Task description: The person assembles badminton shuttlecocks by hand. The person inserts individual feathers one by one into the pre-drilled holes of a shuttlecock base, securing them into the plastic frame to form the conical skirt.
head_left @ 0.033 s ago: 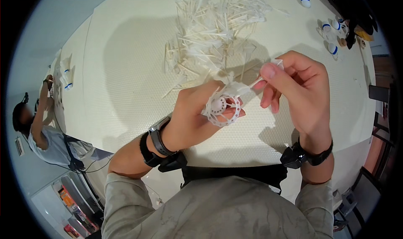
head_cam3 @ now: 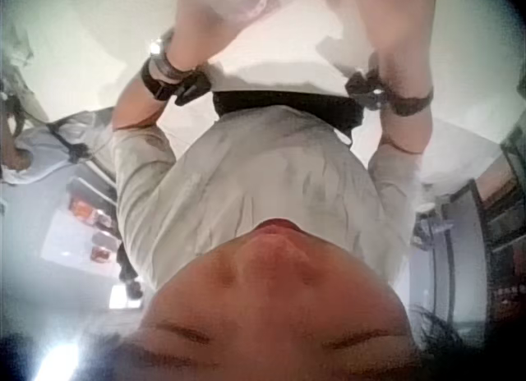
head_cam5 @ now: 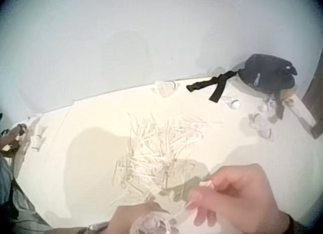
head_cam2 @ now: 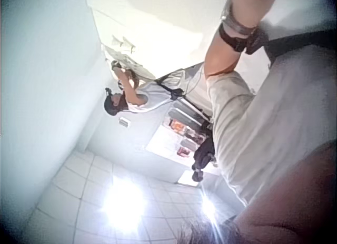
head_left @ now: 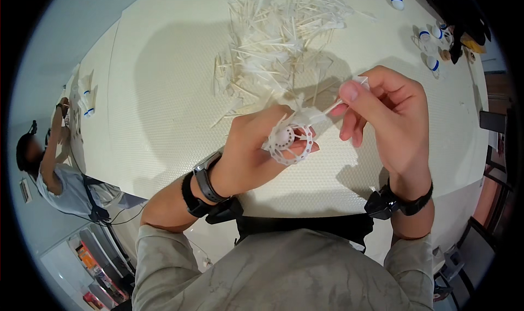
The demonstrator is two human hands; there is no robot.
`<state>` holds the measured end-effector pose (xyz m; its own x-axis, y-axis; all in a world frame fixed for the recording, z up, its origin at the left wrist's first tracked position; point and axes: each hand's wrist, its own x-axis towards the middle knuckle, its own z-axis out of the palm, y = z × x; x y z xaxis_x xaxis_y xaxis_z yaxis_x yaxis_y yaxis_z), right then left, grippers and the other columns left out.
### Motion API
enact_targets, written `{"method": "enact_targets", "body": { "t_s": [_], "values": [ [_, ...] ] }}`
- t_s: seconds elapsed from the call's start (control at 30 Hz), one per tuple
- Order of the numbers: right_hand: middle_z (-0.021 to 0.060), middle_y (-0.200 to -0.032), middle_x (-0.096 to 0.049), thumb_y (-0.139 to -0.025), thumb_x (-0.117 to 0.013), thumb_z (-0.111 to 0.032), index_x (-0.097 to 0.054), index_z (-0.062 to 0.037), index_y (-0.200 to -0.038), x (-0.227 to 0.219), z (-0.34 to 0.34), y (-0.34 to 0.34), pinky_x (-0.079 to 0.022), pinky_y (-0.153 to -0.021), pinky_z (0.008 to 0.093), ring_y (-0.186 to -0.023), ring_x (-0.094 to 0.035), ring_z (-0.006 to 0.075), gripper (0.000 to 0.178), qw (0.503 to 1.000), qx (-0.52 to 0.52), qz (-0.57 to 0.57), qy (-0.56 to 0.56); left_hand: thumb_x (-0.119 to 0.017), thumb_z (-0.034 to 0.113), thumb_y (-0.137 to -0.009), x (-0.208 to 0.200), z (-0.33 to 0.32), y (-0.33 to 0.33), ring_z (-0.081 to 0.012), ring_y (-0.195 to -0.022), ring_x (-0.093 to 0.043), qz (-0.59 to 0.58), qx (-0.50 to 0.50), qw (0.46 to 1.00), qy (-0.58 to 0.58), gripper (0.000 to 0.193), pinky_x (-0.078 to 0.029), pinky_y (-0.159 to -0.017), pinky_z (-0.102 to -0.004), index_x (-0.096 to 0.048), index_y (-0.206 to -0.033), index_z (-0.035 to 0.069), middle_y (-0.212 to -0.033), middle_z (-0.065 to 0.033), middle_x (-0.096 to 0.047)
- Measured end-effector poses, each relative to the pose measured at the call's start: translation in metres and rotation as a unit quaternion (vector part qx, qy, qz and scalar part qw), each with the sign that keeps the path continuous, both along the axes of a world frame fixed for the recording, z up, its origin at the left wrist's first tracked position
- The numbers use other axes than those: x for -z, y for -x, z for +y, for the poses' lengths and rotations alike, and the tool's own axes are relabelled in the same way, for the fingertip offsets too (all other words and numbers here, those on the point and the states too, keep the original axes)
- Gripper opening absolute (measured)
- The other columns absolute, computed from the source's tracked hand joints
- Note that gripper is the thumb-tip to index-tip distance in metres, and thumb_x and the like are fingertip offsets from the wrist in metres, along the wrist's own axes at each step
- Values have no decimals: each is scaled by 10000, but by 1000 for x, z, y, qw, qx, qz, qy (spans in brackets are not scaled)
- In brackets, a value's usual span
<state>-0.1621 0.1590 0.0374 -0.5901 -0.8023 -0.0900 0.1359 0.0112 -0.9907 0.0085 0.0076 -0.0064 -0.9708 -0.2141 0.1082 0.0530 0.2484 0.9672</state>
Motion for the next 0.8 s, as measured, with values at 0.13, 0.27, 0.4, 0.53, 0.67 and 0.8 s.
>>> {"method": "enact_targets", "body": {
  "t_s": [0.13, 0.27, 0.4, 0.53, 0.67, 0.8],
  "values": [
    [137, -734, -711, -956, -647, -98, -658, 14, -856, 0, 0, 0, -455, -428, 234, -484, -614, 131, 151, 1000, 12, -2, -15, -815, 50, -822, -7, -2, 4, -141, -835, -699, 33, 6, 994, 102, 318, -555, -728, -276, -621, -1063, -25, -935, -90, -698],
    [137, -727, -709, -955, -654, -110, -661, 13, -855, -1, 1, 3, -459, -419, 237, -470, -608, 131, 158, 999, 9, -36, -20, -805, 37, -821, 0, 1, 2, -153, -817, -701, 34, -27, 998, 49, 310, -557, -711, -278, -613, -1054, -33, -923, -99, -688],
    [130, -724, -709, -949, -669, -126, -669, 11, -865, 0, 1, 4, -468, -415, 244, -458, -603, 130, 161, 997, -12, -73, -27, -788, 35, -834, 2, 0, 1, -173, -823, -711, 9, -24, 997, 72, 302, -570, -710, -289, -599, -1056, -44, -936, -121, -687],
    [134, -729, -711, -943, -679, -122, -671, 11, -868, 2, 1, 3, -475, -429, 243, -469, -608, 130, 153, 999, 3, -51, -18, -777, 59, -852, 0, -2, 3, -178, -856, -723, 22, -5, 994, 104, 314, -575, -727, -290, -590, -1081, -46, -936, -130, -703],
    [137, -733, -711, -939, -683, -102, -671, 14, -869, 0, 0, -1, -480, -455, 237, -490, -617, 130, 136, 1000, 21, -2, -14, -782, 83, -855, 2, -2, 1, -172, -842, -730, 20, -12, 991, 134, 334, -574, -723, -288, -585, -1097, -35, -935, -131, -727],
    [139, -733, -709, -937, -681, -78, -668, 17, -866, -5, 1, -6, -484, -480, 231, -509, -624, 127, 120, 999, 36, 39, -9, -802, 109, -846, 1, -2, 2, -166, -817, -733, 19, -25, 987, 157, 364, -572, -714, -287, -580, -1099, -31, -929, -114, -743]
  ]
}}
